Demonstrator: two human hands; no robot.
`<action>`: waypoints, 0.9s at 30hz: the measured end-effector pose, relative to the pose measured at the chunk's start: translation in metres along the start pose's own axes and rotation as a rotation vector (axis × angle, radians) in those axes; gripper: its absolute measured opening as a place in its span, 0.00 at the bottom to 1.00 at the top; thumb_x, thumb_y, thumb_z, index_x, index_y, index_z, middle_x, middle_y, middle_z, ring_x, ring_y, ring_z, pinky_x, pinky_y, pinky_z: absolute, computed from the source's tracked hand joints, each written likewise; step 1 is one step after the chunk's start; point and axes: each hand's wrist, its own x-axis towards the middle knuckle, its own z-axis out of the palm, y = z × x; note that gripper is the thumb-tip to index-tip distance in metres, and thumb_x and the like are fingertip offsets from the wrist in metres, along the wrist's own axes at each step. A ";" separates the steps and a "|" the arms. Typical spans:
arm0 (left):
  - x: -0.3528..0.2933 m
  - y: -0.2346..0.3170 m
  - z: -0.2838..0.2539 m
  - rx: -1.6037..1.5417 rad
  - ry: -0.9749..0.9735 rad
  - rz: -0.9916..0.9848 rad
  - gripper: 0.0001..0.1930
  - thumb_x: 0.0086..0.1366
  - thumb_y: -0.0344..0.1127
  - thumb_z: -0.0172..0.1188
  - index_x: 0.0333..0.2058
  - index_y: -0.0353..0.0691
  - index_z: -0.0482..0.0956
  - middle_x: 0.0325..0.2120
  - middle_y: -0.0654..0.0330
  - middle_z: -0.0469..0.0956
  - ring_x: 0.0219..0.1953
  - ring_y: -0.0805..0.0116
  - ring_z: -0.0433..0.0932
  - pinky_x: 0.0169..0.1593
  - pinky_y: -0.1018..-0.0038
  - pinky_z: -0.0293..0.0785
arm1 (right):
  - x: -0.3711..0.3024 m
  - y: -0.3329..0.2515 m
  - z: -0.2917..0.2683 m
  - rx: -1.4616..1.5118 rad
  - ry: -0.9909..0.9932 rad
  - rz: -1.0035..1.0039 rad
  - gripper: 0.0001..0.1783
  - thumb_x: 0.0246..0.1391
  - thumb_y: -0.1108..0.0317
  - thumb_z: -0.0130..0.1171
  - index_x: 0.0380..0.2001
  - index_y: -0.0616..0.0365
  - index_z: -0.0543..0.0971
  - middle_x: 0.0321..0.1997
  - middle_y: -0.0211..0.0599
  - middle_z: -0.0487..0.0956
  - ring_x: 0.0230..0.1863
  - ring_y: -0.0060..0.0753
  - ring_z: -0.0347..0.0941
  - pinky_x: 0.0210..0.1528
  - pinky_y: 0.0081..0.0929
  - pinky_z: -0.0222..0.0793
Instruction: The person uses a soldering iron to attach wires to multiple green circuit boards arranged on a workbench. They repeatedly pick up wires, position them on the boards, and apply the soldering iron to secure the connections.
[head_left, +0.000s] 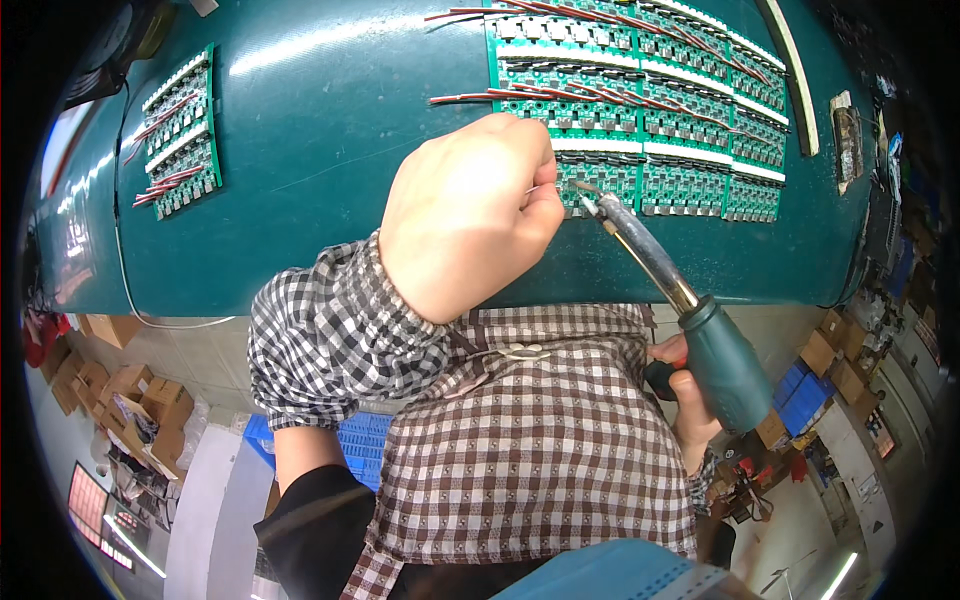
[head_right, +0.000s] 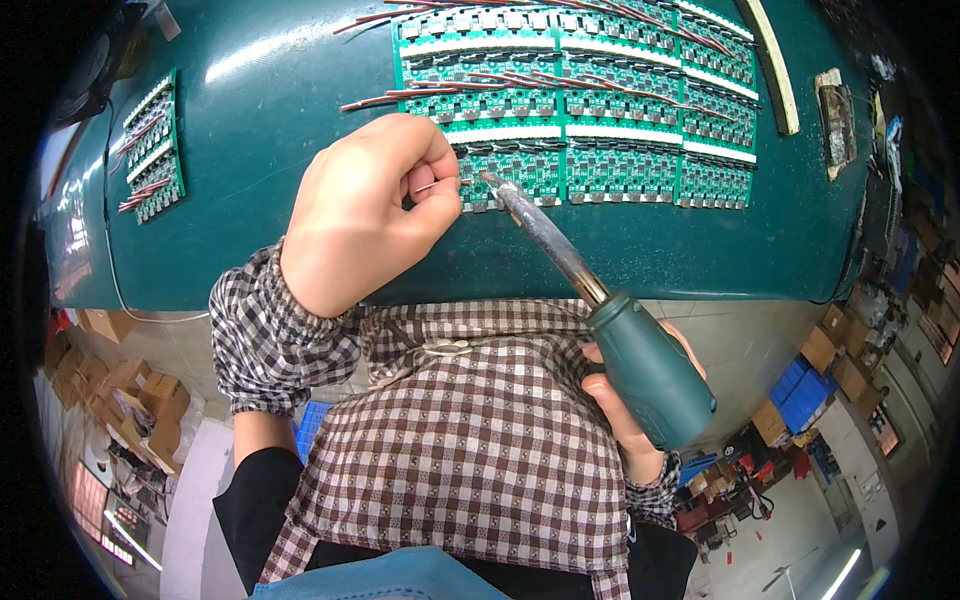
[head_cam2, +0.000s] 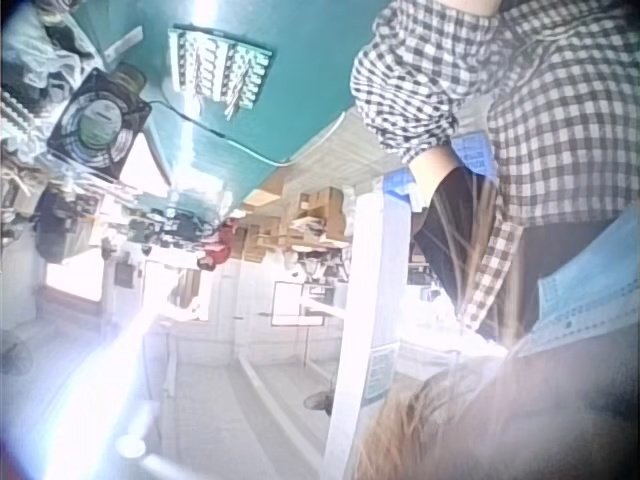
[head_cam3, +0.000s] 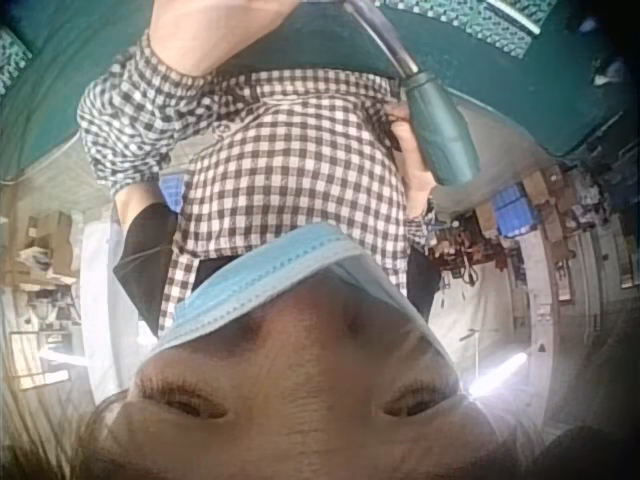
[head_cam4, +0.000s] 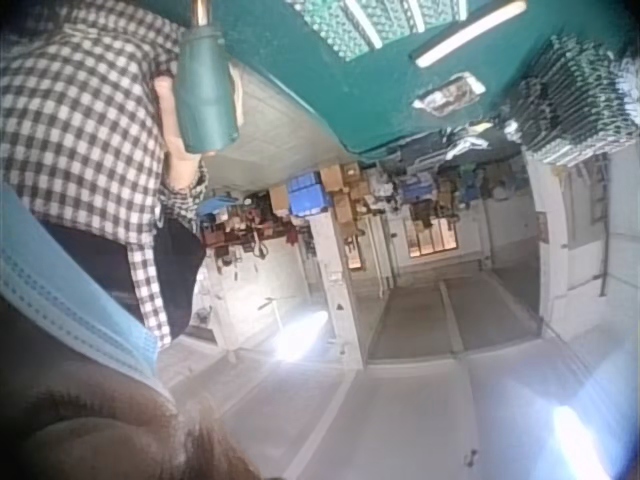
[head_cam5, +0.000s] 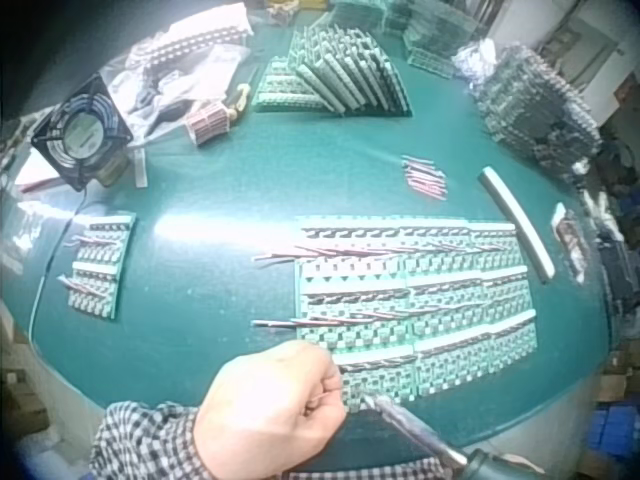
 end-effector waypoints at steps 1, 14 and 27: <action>0.000 0.000 0.000 -0.001 -0.004 0.000 0.04 0.49 0.26 0.60 0.24 0.38 0.73 0.21 0.58 0.71 0.23 0.65 0.73 0.27 0.71 0.70 | 0.000 -0.002 0.000 0.003 0.009 0.005 0.26 0.40 0.60 0.74 0.39 0.67 0.78 0.30 0.38 0.82 0.34 0.31 0.80 0.42 0.27 0.72; 0.001 0.003 0.000 -0.017 -0.011 -0.023 0.04 0.50 0.26 0.60 0.24 0.38 0.73 0.21 0.60 0.71 0.22 0.67 0.71 0.26 0.72 0.68 | 0.002 -0.010 0.006 0.161 0.025 0.101 0.32 0.43 0.58 0.73 0.45 0.72 0.73 0.32 0.43 0.81 0.35 0.34 0.80 0.41 0.30 0.78; -0.007 0.004 0.006 -0.029 0.056 -0.041 0.07 0.48 0.27 0.61 0.24 0.39 0.71 0.22 0.57 0.74 0.23 0.54 0.76 0.27 0.65 0.72 | 0.001 -0.003 0.001 0.140 -0.021 0.072 0.31 0.43 0.62 0.73 0.44 0.72 0.73 0.33 0.42 0.82 0.35 0.33 0.80 0.41 0.28 0.76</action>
